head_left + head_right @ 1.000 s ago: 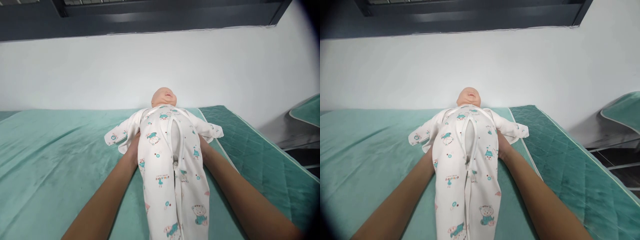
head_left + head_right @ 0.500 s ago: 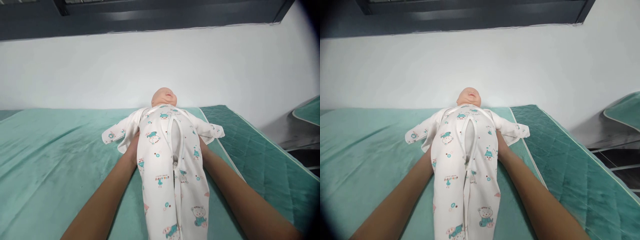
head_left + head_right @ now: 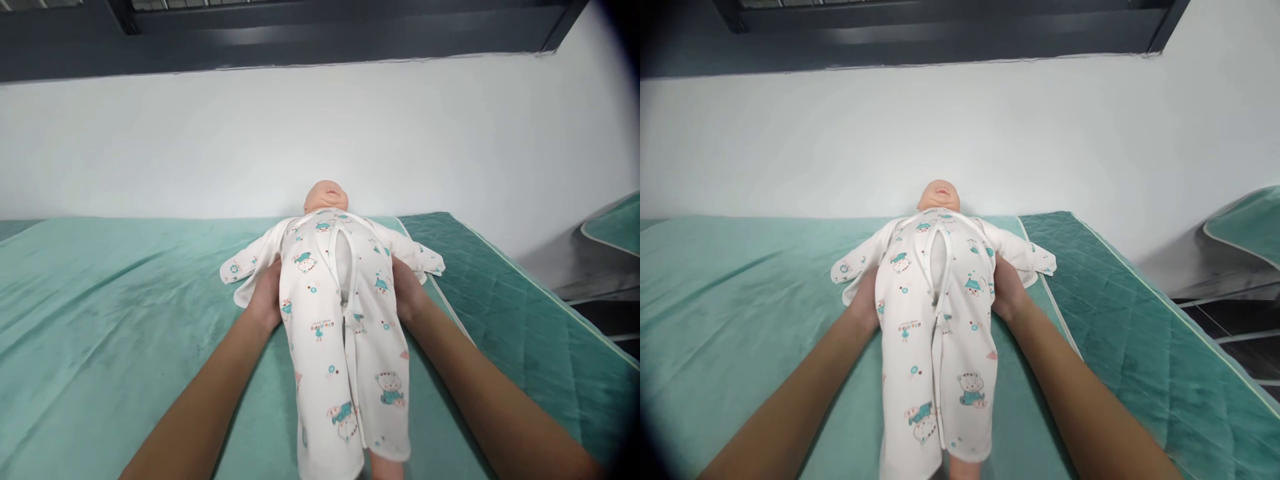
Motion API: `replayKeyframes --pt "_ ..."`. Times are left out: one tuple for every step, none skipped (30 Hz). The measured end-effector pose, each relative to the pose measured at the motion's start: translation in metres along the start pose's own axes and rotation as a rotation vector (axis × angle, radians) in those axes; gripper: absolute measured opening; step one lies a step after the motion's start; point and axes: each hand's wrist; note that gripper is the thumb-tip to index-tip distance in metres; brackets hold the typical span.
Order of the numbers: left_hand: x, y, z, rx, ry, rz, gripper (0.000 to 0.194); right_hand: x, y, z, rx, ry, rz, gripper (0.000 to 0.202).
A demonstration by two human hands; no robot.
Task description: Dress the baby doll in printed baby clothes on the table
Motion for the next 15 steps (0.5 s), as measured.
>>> replayKeyframes --pt "0.001 -0.002 0.0 0.032 0.019 -0.005 0.031 0.0 0.0 -0.002 -0.012 -0.028 -0.032 0.04" --pt "0.001 -0.005 0.0 0.048 0.035 -0.019 0.036 -0.001 0.0 -0.004 -0.013 -0.034 -0.061 0.048" --pt "0.001 -0.006 -0.001 0.055 0.045 -0.04 0.042 -0.002 0.0 -0.006 -0.013 -0.028 -0.085 0.055" --pt "0.001 -0.008 -0.001 0.059 0.051 -0.063 0.047 -0.003 0.001 -0.007 -0.016 -0.015 -0.103 0.061" --pt "0.001 -0.009 -0.001 0.059 0.055 -0.085 0.05 -0.004 0.001 -0.007 -0.022 0.001 -0.113 0.064" --pt "0.001 -0.009 -0.002 0.058 0.056 -0.107 0.053 -0.005 0.0 -0.007 -0.03 0.014 -0.118 0.065" --pt "0.0 -0.01 -0.002 0.06 0.056 -0.124 0.054 -0.005 -0.001 -0.006 -0.038 0.022 -0.118 0.065" --pt "0.0 -0.011 -0.002 0.063 0.055 -0.136 0.055 -0.004 -0.003 -0.004 -0.044 0.024 -0.112 0.064" --pt "0.0 -0.012 -0.002 0.068 0.053 -0.142 0.055 -0.003 -0.004 -0.002 -0.047 0.022 -0.104 0.062" --pt "0.0 -0.013 -0.001 0.075 0.053 -0.148 0.056 -0.002 -0.006 -0.001 -0.049 0.018 -0.092 0.059" --pt "0.0 -0.014 -0.001 0.081 0.053 -0.156 0.056 -0.001 -0.008 0.001 -0.053 0.016 -0.077 0.056" --pt "0.001 -0.015 -0.001 0.087 0.053 -0.166 0.056 0.0 -0.009 0.002 -0.057 0.017 -0.057 0.052" --pt "0.001 -0.016 0.0 0.089 0.052 -0.179 0.056 0.001 -0.009 0.002 -0.055 0.026 -0.032 0.049" --pt "0.001 -0.016 0.0 0.085 0.048 -0.192 0.056 0.001 -0.009 0.003 -0.04 0.041 -0.006 0.047" --pt "0.001 -0.016 0.0 0.078 0.041 -0.202 0.056 0.001 -0.007 0.003 -0.01 0.063 0.02 0.046"
Point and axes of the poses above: each hand's wrist, its own y-axis away from the middle knuckle, its own x-axis out of the back of the hand, z = x × y, and after that the axes turned 15 degrees about y, right-handed
